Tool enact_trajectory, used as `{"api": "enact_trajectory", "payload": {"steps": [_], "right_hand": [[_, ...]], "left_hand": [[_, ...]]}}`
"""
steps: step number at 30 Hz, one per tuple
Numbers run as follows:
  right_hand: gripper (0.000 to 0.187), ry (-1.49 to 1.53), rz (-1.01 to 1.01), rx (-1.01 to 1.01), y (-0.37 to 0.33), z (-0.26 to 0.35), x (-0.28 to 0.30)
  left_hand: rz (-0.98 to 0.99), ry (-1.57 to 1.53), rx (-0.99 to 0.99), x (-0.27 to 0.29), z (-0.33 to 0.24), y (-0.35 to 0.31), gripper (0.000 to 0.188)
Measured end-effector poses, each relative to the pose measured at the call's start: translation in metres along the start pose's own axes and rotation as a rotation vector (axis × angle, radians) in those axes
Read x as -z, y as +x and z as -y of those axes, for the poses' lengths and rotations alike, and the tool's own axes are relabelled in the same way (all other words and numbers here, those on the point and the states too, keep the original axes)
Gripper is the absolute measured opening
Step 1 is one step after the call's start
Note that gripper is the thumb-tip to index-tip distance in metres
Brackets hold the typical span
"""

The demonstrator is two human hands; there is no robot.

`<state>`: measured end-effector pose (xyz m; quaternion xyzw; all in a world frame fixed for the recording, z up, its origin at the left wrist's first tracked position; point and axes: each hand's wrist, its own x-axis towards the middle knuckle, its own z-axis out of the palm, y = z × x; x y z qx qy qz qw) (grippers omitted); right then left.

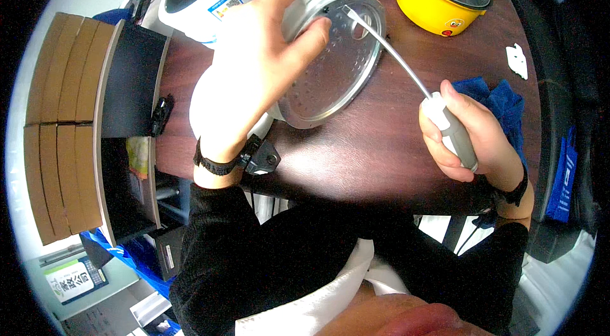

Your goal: The person uses a screwdriver to remove screws from a white circular plastic lid with a perforated metal insert. They separate the metal insert from the plastic lid, inspect both parts, and then reassemble them by aligning the insert and securing it with screws.

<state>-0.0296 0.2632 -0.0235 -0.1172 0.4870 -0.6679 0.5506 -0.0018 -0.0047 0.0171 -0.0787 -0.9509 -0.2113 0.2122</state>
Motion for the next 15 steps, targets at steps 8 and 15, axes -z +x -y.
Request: {"api": "enact_trajectory", "payload": {"steps": [8,15], "right_hand": [[0.057,-0.032,-0.008,0.002,0.0068,-0.0074,0.0005],[0.058,0.074,0.077,-0.037,0.006,-0.0065,-0.0034]], "left_hand": [[-0.014,-0.003,-0.017,-0.0024,-0.0046,-0.0015,0.035],[-0.039,0.009,-0.057,-0.0053,-0.0028,-0.0031,0.033]]}}
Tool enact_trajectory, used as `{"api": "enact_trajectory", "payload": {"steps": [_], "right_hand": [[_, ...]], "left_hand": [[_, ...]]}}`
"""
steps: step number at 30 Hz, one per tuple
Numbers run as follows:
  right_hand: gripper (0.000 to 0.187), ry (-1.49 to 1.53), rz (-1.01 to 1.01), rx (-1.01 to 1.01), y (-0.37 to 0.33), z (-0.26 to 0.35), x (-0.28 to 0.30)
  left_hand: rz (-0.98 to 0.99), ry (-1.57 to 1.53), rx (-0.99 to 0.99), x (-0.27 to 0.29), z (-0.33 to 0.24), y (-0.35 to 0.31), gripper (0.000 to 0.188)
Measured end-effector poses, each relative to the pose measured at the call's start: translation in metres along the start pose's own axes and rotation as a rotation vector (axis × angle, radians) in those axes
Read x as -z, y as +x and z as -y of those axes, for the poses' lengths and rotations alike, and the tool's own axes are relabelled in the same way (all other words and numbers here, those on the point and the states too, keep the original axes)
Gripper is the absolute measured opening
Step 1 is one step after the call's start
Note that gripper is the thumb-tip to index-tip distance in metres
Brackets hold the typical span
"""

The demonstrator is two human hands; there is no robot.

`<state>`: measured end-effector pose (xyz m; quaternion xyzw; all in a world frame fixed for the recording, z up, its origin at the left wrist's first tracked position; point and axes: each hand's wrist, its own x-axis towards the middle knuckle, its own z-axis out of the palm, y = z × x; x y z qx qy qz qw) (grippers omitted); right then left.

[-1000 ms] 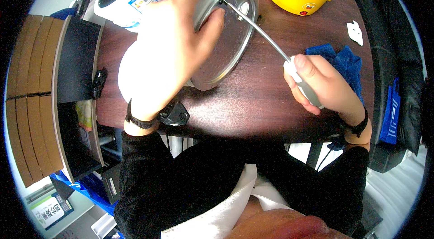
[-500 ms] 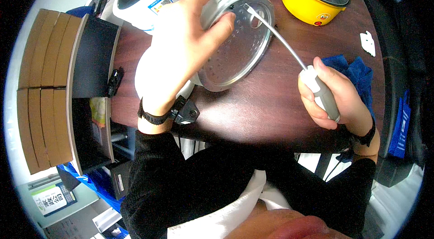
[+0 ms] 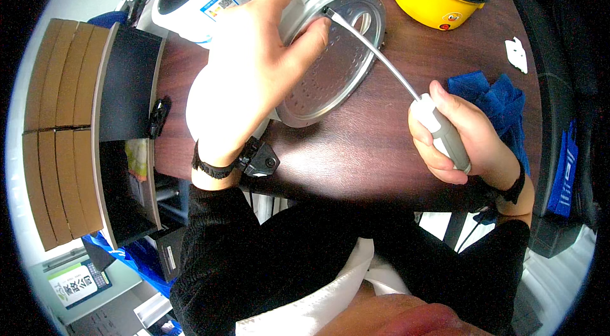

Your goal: The person uses a screwdriver to remove screws from a white circular plastic lid with a perforated metal insert. They separate the metal insert from the plastic lid, inspect both parts, and then reassemble them by aligning the insert and securing it with screws.

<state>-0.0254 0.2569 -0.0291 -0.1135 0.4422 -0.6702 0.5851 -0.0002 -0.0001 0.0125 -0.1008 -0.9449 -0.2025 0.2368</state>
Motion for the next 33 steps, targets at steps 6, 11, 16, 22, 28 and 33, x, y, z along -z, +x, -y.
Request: {"api": "enact_trajectory", "payload": {"steps": [6,11,16,22,28,33], "right_hand": [[0.059,0.264,0.089,-0.1,-0.002,0.002,0.003],[0.058,0.193,0.024,-0.105,-0.01,0.009,-0.006],[0.056,-0.174,-0.165,-0.071,-0.019,0.022,-0.012],[0.052,-0.714,-0.297,0.117,-0.014,0.013,-0.005],[0.051,-0.517,-0.283,0.029,-0.015,0.012,-0.004],[0.048,-0.325,-0.179,0.004,-0.012,0.017,-0.004]], "left_hand": [[-0.027,0.041,-0.038,0.001,-0.004,0.001,0.034],[-0.071,0.139,-0.069,-0.001,-0.006,-0.003,0.035],[-0.085,0.162,-0.067,-0.002,-0.008,-0.007,0.036],[-0.129,0.194,-0.134,-0.006,-0.006,-0.009,0.036],[-0.043,0.137,-0.113,-0.001,-0.001,-0.005,0.037],[0.025,-0.005,-0.042,0.005,-0.003,0.0,0.037]]}}
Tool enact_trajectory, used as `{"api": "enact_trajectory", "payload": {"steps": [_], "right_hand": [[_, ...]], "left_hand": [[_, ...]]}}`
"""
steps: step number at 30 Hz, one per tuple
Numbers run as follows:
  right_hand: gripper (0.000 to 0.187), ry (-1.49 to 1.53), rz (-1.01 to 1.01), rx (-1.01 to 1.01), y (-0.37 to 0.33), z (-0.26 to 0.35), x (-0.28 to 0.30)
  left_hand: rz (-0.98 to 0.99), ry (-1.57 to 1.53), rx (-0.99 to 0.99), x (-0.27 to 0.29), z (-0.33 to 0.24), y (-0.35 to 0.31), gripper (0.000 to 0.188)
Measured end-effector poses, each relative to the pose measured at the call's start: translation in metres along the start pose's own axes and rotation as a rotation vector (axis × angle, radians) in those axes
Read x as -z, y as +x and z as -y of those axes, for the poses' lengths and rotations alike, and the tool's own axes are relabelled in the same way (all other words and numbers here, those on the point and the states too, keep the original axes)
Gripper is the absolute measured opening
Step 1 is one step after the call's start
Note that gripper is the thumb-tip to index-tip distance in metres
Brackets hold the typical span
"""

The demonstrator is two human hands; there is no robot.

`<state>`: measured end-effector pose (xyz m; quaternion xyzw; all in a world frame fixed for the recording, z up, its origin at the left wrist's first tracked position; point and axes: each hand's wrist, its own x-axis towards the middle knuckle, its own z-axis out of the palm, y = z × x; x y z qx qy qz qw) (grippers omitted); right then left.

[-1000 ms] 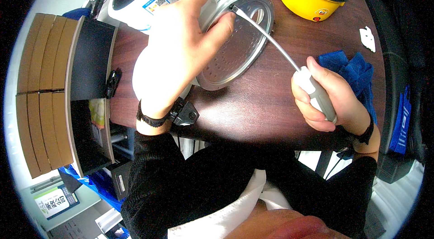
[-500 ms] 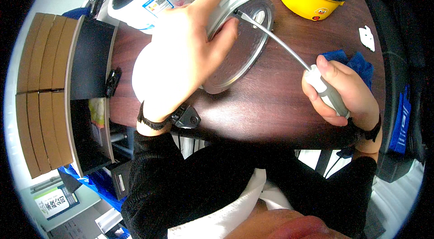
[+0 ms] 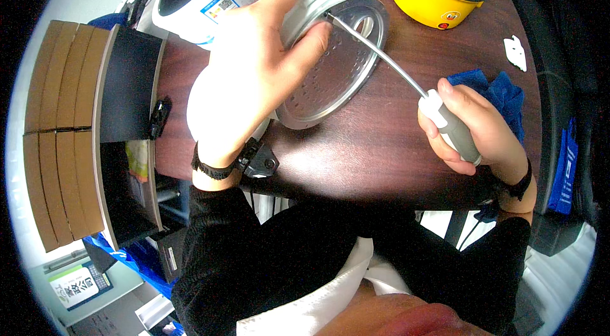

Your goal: The person uses a screwdriver to remove screws from a white circular plastic lid with a perforated metal insert. They separate the metal insert from the plastic lid, inspect both parts, and then reassemble them by aligning the insert and securing it with screws.

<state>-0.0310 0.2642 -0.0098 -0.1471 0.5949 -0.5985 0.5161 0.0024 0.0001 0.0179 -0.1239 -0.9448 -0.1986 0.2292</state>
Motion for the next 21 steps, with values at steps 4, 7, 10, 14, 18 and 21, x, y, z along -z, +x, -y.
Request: {"api": "enact_trajectory", "payload": {"steps": [4,7,10,14,18,21], "right_hand": [[0.047,0.01,-0.001,0.05,0.0009,-0.0059,-0.0024],[0.046,0.018,0.032,0.043,0.0033,-0.0078,-0.0027],[0.046,0.055,0.061,0.023,0.0039,-0.0088,-0.0048],[0.047,0.057,0.069,0.032,0.0041,-0.0098,-0.0046],[0.048,0.066,0.083,0.042,0.0054,-0.0107,-0.0052],[0.048,0.077,0.082,0.036,0.0054,-0.0106,-0.0056]], "left_hand": [[-0.03,0.021,0.013,-0.0031,-0.0012,-0.0006,0.036],[-0.018,-0.001,0.029,-0.0025,-0.0028,-0.0005,0.036],[-0.041,0.024,0.016,-0.0034,-0.0031,-0.002,0.036],[-0.048,0.037,0.026,-0.0033,-0.0051,-0.0021,0.035],[-0.062,0.059,0.02,-0.0052,-0.004,-0.003,0.035],[-0.07,0.071,0.008,-0.0061,-0.0031,-0.003,0.035]]}}
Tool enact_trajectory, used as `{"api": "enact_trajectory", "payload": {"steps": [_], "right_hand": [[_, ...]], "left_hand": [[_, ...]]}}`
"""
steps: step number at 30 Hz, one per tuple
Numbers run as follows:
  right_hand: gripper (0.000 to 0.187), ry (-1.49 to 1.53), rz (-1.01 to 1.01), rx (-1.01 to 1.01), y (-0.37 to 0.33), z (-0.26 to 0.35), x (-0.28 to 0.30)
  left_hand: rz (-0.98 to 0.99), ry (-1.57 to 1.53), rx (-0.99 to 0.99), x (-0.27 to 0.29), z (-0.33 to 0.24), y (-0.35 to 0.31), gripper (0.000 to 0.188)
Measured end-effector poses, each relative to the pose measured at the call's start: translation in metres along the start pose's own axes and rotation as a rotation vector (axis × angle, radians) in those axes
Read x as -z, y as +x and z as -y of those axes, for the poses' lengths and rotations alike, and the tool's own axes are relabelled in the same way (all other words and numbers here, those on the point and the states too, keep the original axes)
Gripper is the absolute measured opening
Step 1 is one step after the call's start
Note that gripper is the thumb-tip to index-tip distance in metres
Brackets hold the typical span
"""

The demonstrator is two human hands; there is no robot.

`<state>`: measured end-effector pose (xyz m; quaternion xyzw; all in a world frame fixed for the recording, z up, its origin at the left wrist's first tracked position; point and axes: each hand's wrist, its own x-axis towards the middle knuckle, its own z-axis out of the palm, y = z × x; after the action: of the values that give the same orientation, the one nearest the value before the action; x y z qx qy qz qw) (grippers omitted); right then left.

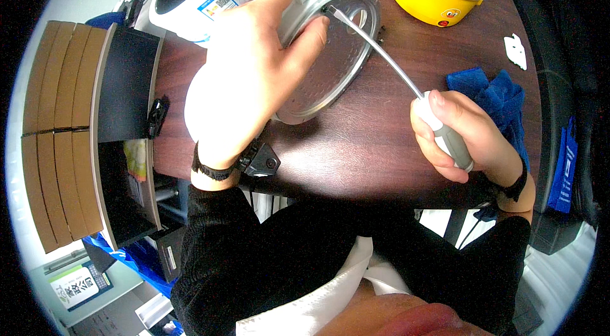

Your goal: The person uses a screwdriver to remove screws from a white circular plastic lid with a perforated metal insert. They separate the metal insert from the plastic lid, inspect both parts, and then reassemble them by aligning the insert and securing it with screws.

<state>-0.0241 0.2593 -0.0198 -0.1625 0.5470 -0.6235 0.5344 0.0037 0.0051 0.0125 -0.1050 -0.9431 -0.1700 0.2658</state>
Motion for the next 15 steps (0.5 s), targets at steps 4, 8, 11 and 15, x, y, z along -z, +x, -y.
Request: {"api": "enact_trajectory", "payload": {"steps": [4,8,11,15], "right_hand": [[0.049,0.008,-0.003,0.001,0.0001,-0.0002,-0.0005],[0.049,0.006,0.002,-0.004,0.0003,0.0004,-0.0001],[0.05,0.016,0.003,-0.003,0.0001,-0.0005,0.0005],[0.051,0.019,0.004,-0.007,-0.0004,0.0006,-0.0005]], "left_hand": [[-0.012,0.013,0.001,-0.0007,-0.0008,-0.0003,0.035],[-0.034,0.031,-0.006,-0.0019,-0.0003,-0.0016,0.034],[-0.004,-0.017,0.017,-0.0002,-0.0035,0.0002,0.035],[-0.026,0.007,0.003,-0.0013,-0.0022,-0.001,0.035]]}}
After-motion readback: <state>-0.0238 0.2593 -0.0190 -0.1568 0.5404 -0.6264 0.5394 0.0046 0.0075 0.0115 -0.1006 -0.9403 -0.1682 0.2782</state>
